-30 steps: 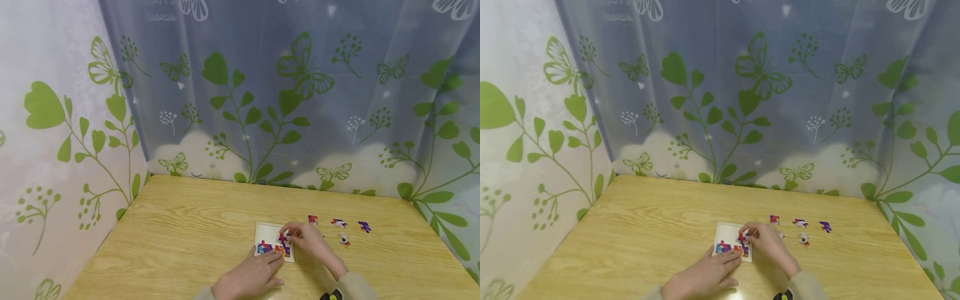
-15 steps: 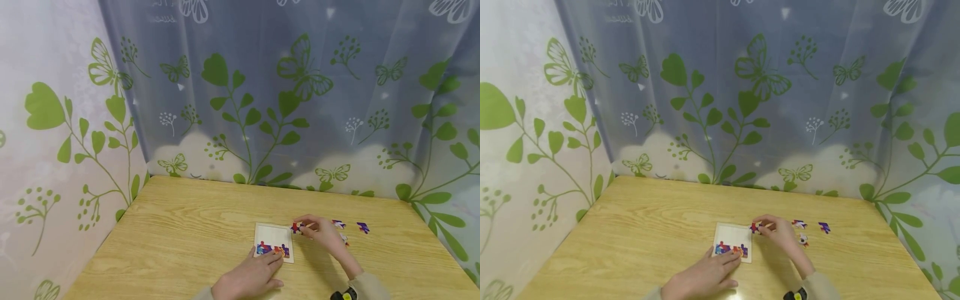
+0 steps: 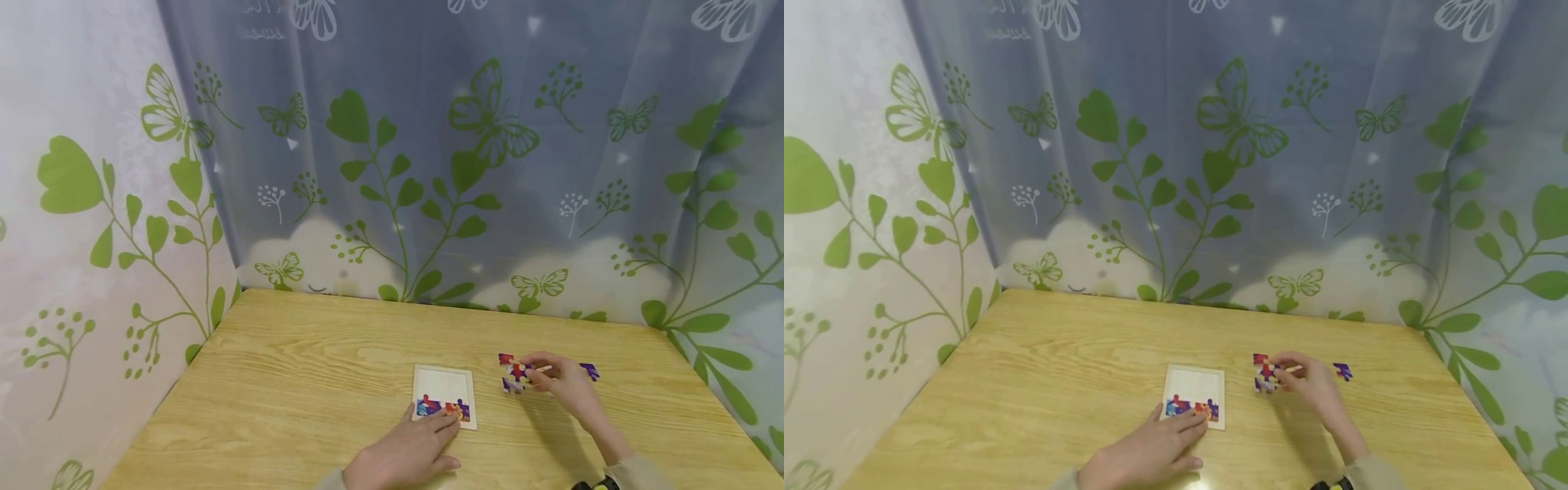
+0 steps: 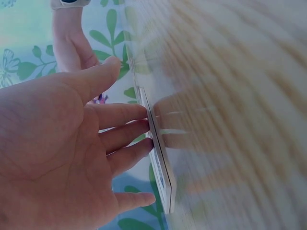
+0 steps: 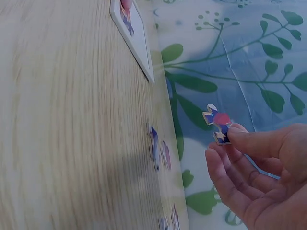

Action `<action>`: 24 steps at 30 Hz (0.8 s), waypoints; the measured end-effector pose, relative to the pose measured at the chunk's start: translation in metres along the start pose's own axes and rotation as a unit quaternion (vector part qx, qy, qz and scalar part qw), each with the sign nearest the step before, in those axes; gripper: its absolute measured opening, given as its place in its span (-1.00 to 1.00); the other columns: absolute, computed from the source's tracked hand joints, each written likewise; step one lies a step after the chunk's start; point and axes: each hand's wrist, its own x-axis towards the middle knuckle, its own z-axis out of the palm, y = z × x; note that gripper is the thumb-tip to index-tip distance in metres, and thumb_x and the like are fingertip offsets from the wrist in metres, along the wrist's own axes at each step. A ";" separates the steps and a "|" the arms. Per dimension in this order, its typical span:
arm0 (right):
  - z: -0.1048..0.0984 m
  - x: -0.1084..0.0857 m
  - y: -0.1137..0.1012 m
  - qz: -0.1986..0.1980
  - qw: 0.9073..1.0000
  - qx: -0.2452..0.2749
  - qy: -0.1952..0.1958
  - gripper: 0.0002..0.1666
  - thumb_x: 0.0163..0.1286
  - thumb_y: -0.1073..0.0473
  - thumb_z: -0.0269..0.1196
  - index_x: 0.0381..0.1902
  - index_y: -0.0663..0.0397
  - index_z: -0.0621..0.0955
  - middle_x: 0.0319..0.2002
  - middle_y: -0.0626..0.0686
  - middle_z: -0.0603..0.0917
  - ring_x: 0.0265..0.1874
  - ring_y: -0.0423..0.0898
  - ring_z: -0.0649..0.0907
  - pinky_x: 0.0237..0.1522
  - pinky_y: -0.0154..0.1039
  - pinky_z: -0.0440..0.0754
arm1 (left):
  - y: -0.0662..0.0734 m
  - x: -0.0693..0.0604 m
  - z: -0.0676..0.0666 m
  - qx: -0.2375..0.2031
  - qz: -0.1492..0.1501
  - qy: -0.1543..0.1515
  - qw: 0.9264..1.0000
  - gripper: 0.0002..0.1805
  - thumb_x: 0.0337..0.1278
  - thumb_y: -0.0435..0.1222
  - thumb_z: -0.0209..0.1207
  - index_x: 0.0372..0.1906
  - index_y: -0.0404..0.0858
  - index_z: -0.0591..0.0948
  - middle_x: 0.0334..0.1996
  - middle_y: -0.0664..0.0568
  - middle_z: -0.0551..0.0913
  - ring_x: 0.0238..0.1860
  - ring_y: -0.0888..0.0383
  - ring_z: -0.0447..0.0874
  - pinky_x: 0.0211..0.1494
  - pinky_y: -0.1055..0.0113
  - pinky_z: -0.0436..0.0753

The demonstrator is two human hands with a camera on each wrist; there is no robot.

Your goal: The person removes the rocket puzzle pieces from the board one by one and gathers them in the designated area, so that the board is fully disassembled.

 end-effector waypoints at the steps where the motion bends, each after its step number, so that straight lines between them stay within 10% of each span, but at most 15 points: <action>1: -0.003 -0.001 0.002 0.004 1.000 -0.006 0.003 -0.68 0.48 0.28 0.25 0.11 0.35 0.63 -0.10 0.25 0.71 -0.28 0.10 0.77 -0.30 -0.13 0.78 | 0.000 0.000 0.000 -0.001 0.001 -0.001 1.000 -0.31 0.47 0.16 -0.01 0.53 -0.09 0.35 0.53 0.18 0.27 0.54 0.22 0.19 0.51 -0.17 0.26; 24: -0.073 -0.023 0.060 0.062 0.994 -0.075 0.057 -0.61 0.49 0.24 0.25 0.14 0.45 0.60 -0.01 0.36 0.71 -0.35 -0.46 0.68 -0.24 -0.29 0.75 | 0.000 -0.001 -0.001 -0.002 0.005 0.005 1.000 -0.31 0.47 0.15 -0.01 0.53 -0.10 0.35 0.53 0.17 0.28 0.53 0.22 0.20 0.51 -0.18 0.26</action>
